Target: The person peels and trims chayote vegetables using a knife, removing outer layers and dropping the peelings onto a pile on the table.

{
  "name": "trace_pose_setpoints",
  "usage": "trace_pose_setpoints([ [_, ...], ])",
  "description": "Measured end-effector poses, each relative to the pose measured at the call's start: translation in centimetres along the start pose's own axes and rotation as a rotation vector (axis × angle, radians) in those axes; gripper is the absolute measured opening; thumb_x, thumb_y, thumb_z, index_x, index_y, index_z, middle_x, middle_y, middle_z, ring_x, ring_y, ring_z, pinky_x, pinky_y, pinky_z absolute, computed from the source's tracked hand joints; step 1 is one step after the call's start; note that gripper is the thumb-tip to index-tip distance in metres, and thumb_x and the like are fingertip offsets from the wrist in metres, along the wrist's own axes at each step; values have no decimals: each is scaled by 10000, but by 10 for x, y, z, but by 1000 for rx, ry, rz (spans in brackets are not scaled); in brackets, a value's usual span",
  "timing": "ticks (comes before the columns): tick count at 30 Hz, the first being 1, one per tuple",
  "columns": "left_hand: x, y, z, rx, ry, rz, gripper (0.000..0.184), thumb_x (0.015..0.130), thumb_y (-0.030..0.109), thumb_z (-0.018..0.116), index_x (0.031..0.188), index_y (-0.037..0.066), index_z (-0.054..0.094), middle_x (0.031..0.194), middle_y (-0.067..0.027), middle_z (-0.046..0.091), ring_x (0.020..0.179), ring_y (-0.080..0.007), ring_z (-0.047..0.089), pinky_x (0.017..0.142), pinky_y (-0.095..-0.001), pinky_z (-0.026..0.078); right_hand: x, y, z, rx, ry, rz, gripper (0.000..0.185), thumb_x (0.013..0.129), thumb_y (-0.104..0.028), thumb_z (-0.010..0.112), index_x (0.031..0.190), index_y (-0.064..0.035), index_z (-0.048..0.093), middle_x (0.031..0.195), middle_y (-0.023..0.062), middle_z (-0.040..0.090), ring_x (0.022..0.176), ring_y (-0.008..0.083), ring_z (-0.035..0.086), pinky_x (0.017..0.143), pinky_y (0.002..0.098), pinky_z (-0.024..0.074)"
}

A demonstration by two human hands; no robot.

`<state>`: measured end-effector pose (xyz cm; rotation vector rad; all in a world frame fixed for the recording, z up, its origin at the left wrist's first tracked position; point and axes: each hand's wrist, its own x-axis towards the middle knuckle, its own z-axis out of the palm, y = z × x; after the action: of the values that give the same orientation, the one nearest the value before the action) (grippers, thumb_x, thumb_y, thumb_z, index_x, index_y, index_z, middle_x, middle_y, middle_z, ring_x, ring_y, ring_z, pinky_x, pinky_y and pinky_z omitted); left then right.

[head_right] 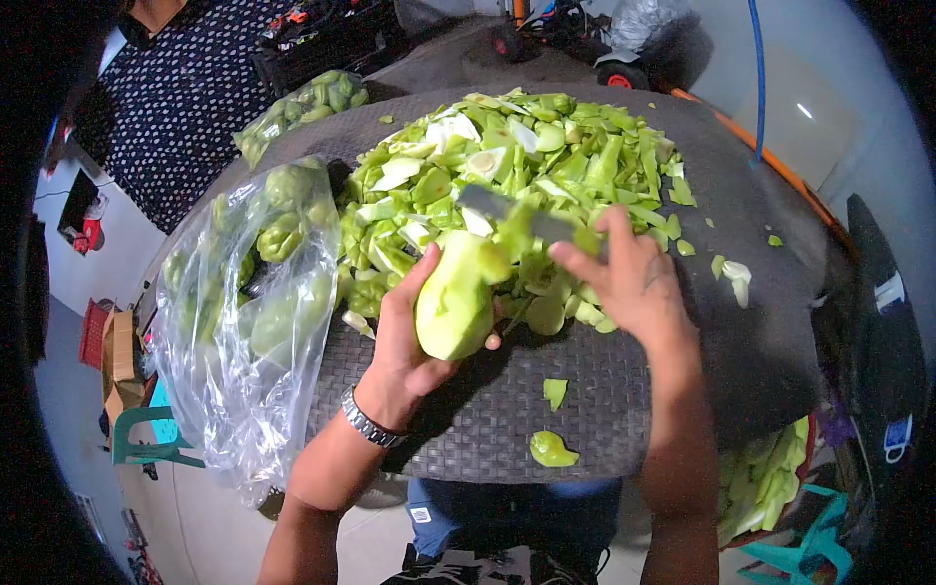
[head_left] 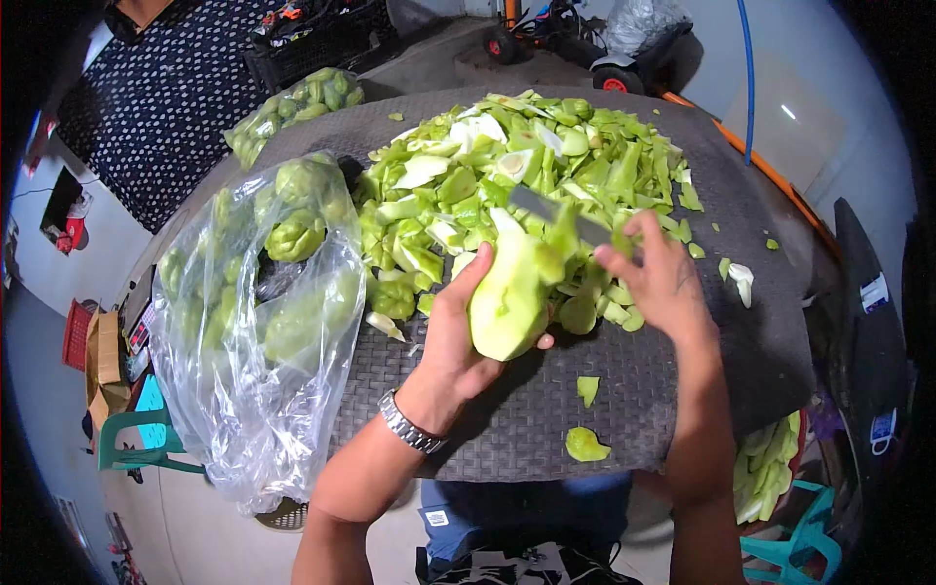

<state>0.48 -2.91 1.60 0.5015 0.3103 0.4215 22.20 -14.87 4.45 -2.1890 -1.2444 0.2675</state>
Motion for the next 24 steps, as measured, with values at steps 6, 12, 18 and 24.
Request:
trace_pose_setpoints([
  [6,6,-1,4,6,272,158,508,1049,519,553,1309,88,622,1179,-85,713,1024,-234,703,925,-393,568,-6,4,-12,1003,-461,413,764,979,-778,448,1098,-37,587,608,65,551,395,139,467,410,312,415],
  [12,7,1,-9,74,232,118,507,1033,497,594,1339,93,599,1227,-87,694,1077,-230,682,906,-399,571,-26,-28,30,375,-136,-128,666,967,-660,612,970,6,607,705,160,667,613,303,671,612,463,527],
  [18,2,-8,-7,58,162,58,583,1043,544,537,1382,73,587,1277,-133,692,1134,-269,695,1018,-427,562,-42,-46,50,64,-26,-403,720,829,-698,744,974,-10,590,721,223,689,715,460,712,650,530,563],
  [24,5,-10,-4,115,167,104,598,1034,554,549,1379,68,588,1244,-135,705,1090,-269,713,980,-411,582,-38,-41,51,-32,97,-516,749,794,-726,750,983,-21,584,705,226,685,696,454,712,635,539,565],
])
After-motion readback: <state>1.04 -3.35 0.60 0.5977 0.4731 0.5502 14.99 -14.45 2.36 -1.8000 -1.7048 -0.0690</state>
